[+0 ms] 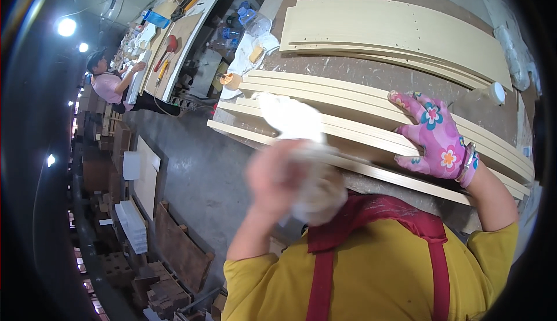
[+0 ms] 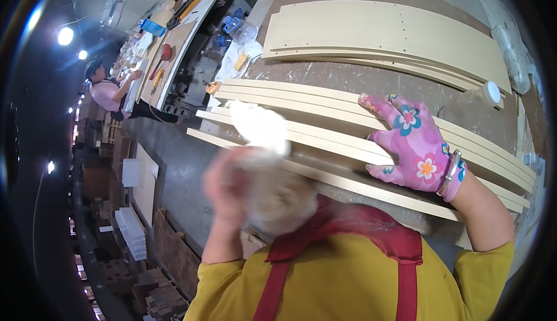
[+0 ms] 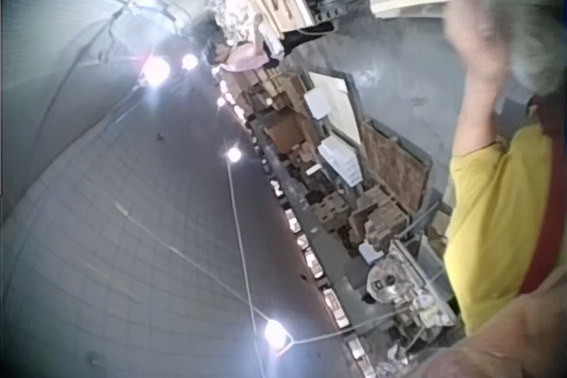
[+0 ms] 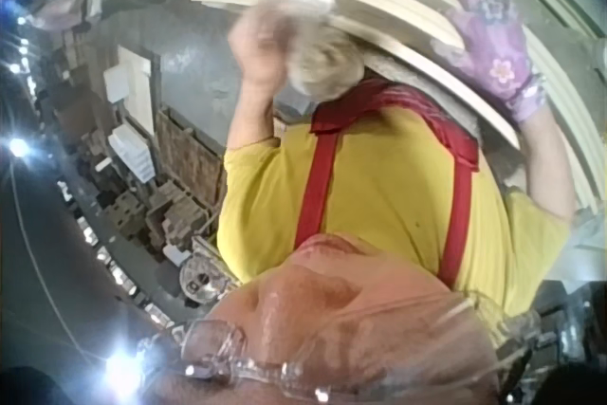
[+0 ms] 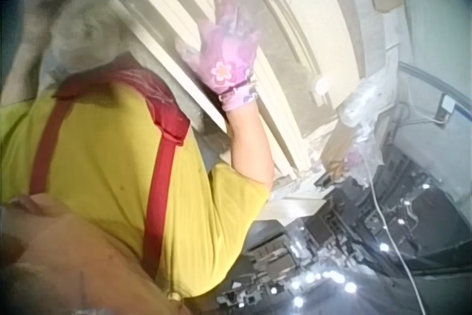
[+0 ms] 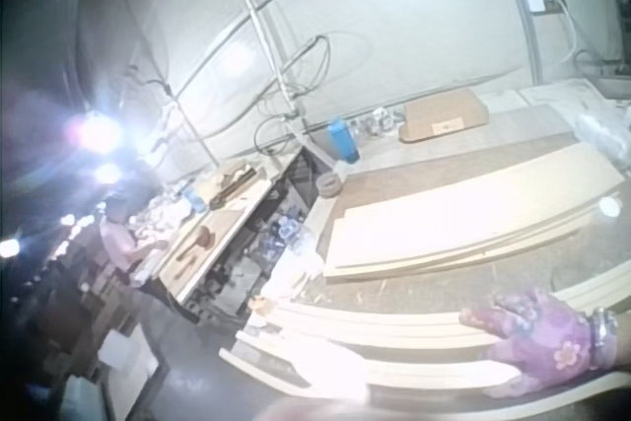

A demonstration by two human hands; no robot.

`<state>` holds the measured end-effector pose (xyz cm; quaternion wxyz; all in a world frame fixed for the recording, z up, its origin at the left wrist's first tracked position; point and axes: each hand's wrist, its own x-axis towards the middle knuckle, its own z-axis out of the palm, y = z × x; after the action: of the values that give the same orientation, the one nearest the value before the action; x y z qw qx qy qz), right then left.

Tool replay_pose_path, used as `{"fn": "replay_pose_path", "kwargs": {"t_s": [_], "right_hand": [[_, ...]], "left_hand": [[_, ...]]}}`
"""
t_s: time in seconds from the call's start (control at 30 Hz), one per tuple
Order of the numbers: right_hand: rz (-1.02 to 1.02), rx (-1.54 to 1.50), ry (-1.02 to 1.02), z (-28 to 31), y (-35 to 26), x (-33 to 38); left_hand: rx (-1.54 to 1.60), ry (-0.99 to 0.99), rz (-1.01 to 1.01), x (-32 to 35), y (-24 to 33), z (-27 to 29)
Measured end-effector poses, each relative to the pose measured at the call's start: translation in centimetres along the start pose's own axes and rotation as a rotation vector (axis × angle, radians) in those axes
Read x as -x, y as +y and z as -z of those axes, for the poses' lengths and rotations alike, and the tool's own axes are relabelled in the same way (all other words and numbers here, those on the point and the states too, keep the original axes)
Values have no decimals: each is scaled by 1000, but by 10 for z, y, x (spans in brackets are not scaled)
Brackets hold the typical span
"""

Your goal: The person wipes the surface of several light-colored wooden planks using a white cloth. They repeatedly apply liquid from a clear bottle onto the cloth and wipe each plank individually, stacking them as they finish.

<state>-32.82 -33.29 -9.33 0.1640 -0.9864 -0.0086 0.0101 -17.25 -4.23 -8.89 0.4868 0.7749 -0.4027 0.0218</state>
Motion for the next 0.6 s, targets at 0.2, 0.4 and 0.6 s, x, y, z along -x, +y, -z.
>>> {"fn": "replay_pose_path", "kwargs": {"t_s": [0.2, 0.4, 0.6], "right_hand": [[28, 17, 39, -4, 3, -1], [34, 37, 44, -2, 2, -3], [28, -10, 40, -1, 3, -3]], "left_hand": [[148, 825, 118, -25, -42, 129], [-102, 406, 226, -45, -60, 58], [-440, -192, -87, -33, -39, -26]]}}
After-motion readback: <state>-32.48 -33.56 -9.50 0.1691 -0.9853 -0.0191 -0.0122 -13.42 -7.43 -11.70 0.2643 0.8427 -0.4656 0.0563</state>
